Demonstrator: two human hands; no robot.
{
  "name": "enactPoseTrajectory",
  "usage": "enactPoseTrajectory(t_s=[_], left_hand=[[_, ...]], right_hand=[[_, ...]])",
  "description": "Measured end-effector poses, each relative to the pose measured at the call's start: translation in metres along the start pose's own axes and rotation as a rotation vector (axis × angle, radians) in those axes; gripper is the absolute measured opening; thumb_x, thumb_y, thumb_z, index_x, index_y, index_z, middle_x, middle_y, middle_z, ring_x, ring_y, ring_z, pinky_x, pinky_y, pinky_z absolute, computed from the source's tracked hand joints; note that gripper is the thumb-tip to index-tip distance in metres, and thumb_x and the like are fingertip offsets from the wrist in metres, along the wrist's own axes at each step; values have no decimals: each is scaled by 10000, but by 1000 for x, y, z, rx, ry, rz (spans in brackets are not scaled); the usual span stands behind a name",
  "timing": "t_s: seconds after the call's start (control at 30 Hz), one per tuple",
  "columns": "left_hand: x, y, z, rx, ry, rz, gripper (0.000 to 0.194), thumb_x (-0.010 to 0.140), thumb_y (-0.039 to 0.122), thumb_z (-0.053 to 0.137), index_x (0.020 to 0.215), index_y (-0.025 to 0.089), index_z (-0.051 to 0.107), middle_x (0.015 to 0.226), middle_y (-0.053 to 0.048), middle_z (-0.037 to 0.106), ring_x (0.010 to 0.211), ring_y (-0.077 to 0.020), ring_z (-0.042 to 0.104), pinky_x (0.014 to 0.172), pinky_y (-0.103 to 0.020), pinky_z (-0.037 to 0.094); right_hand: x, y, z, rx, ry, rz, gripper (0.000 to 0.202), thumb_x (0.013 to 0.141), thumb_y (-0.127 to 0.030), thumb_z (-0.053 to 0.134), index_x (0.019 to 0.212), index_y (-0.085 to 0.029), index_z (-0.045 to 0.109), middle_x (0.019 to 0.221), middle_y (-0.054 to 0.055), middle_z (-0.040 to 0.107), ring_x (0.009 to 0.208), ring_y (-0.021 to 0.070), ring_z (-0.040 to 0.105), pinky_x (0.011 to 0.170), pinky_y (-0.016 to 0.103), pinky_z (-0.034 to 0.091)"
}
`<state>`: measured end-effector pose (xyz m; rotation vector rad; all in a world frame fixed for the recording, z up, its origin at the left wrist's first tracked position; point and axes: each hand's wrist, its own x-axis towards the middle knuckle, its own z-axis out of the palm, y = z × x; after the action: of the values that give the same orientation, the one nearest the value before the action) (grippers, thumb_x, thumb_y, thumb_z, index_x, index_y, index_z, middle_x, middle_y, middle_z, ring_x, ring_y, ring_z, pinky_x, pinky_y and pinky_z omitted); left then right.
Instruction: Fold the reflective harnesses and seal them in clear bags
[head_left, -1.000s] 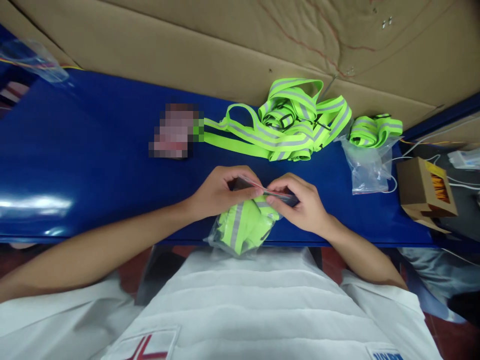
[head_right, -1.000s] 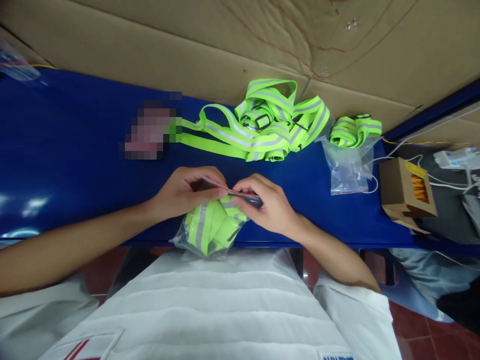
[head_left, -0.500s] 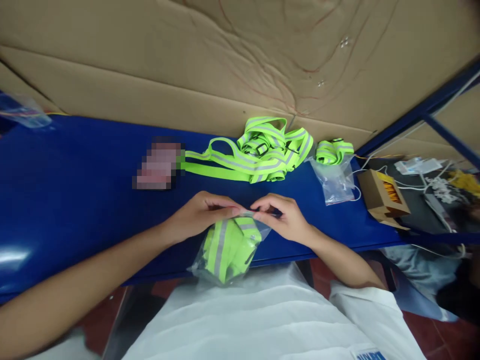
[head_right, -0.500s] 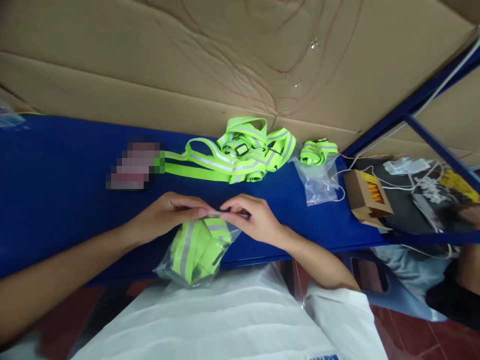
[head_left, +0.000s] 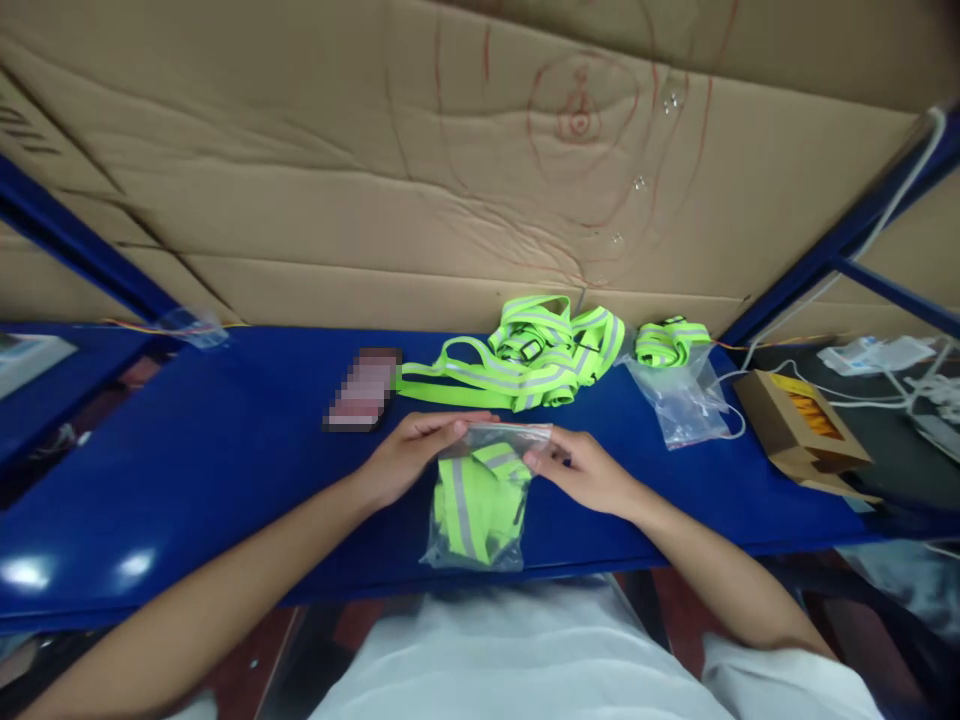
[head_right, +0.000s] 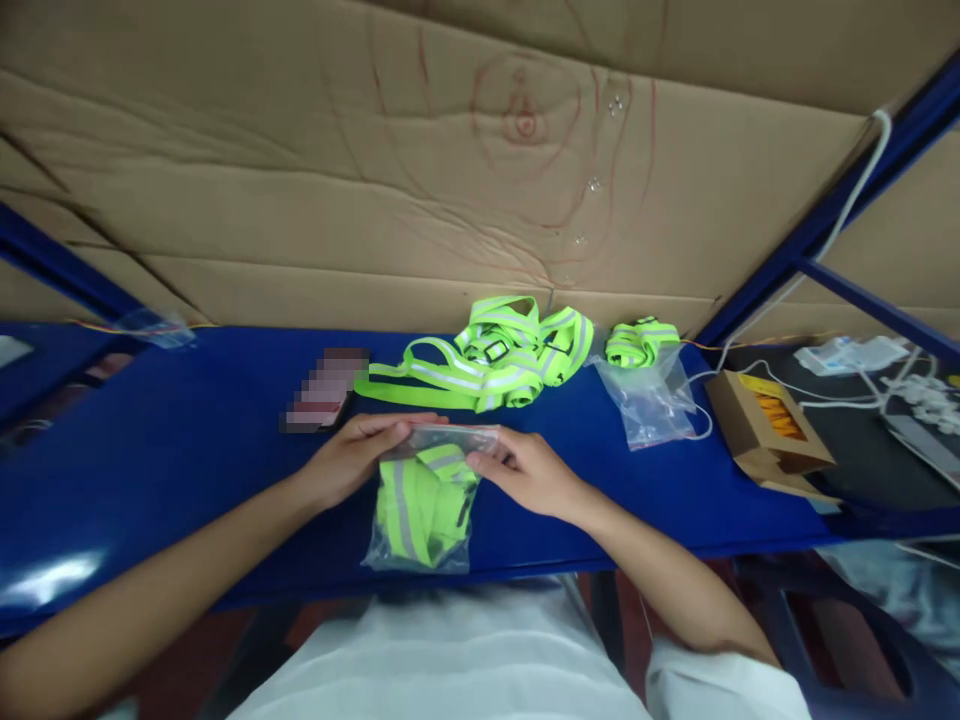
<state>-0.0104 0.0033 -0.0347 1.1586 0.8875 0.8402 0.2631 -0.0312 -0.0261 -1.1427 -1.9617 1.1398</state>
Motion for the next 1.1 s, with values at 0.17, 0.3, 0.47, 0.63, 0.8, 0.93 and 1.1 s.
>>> enactPoseTrajectory(t_s=[0.17, 0.3, 0.47, 0.63, 0.8, 0.93, 1.1], left_hand=[[-3, 4, 8, -28, 11, 17, 772, 837, 692, 777, 1439, 220, 674, 1354, -142, 744, 1306, -371, 670, 1128, -466, 485], [-10, 8, 10, -104, -220, 60, 1029, 749, 728, 836, 1596, 269, 476, 1613, -163, 530, 1499, -414, 486, 1187, -515, 421], [-17, 0, 19, -88, -304, 7, 987, 677, 567, 954, 1507, 234, 537, 1591, -164, 536, 1478, -396, 498, 1176, -485, 426], [-13, 3, 18, -65, -62, -15, 648, 681, 275, 858, 1296, 179, 678, 1232, -92, 752, 1111, -279, 698, 922, -326, 529], [-40, 34, -26, -44, 172, 0, 442, 731, 291, 694, 1158, 180, 704, 958, -25, 778, 848, -216, 697, 779, -283, 526], [-92, 56, -90, 129, 657, -69, 536, 695, 347, 729, 1216, 240, 664, 935, 44, 782, 743, -192, 650, 632, -251, 485], [-149, 64, -146, 429, 1062, -190, 117, 789, 368, 600, 878, 304, 639, 597, 131, 659, 593, -188, 586, 544, -268, 493]], right_hand=[[4, 11, 12, 256, 77, 31, 462, 949, -588, 674, 1151, -187, 785, 813, 14, 718, 616, 131, 606, 593, 269, 569], [7, 9, 10, 380, 339, 50, 403, 896, -576, 754, 1050, -212, 830, 875, 41, 771, 653, 145, 633, 591, 263, 563], [9, 2, 4, 522, 552, 79, 404, 849, -582, 806, 963, -194, 820, 896, 57, 780, 703, 168, 669, 614, 280, 593], [5, 2, -17, 242, 502, -164, 365, 1018, -508, 623, 1248, -238, 712, 1078, 75, 780, 848, 215, 756, 719, 358, 656], [4, 19, -66, -608, 389, -512, 351, 1051, -299, 593, 1398, -246, 600, 1295, 120, 739, 1160, 264, 726, 1023, 456, 594], [12, 44, -87, -958, 281, -598, 351, 1055, -304, 582, 1391, -206, 601, 1325, 151, 720, 1203, 297, 702, 1012, 473, 581], [31, 60, -81, -1046, 313, -596, 492, 1025, -430, 625, 1443, -174, 587, 1480, 235, 600, 1407, 370, 563, 1147, 567, 468]])
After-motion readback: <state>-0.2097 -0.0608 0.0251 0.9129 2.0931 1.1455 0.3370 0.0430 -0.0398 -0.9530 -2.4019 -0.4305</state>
